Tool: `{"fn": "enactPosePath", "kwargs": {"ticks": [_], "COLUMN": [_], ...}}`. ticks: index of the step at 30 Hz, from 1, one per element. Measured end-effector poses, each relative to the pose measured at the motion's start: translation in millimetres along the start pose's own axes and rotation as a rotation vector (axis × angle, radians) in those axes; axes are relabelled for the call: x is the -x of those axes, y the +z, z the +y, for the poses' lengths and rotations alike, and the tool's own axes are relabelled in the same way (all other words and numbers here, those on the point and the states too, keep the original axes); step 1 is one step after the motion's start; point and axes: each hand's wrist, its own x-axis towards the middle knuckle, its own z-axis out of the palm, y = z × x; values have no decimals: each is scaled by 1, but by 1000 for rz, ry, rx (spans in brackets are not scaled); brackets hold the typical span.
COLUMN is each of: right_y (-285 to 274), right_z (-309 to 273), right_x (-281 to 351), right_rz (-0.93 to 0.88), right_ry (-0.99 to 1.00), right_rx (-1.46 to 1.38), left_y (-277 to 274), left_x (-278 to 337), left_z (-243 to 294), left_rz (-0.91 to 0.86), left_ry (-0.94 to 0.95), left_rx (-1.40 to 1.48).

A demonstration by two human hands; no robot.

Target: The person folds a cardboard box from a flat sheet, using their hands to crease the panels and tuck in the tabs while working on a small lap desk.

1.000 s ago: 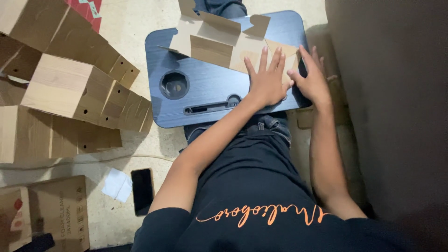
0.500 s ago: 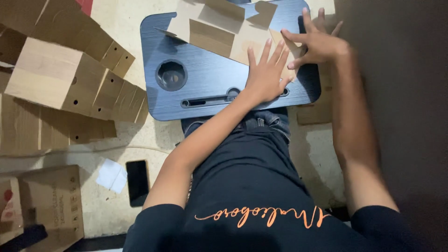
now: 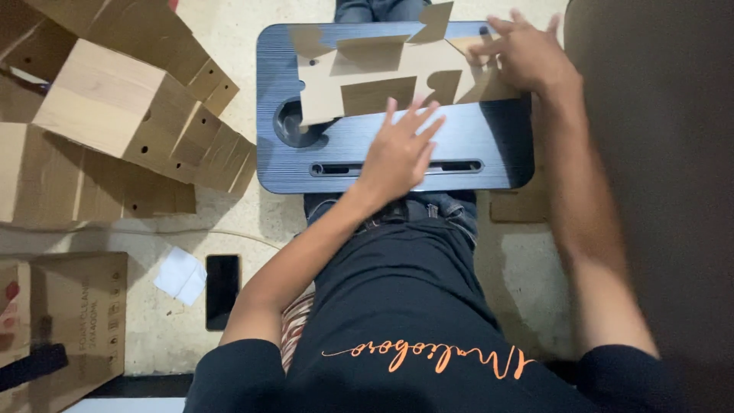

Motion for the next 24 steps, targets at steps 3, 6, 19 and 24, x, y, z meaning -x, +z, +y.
{"fn": "enactPosePath", "kwargs": {"ticks": [3,6,19,24], "right_y": [2,9,51,50], "right_z": [-33,-105,-167,-157], "right_x": [27,68,57,45], "right_rz": [537,902,294,310], "right_ry": [-76,279,262,318], "right_rx": [-185,-475,-347,-372], "left_y": [-12,-12,13,10], "left_x": [-4,-3,-17,-24], "left_z": [-36,-67,-121,-95], "left_rz": [-50,-227,-357,-568], "left_ry": [-141,-170,22,-47], "left_rx": [-99,-201,-296,-178]}}
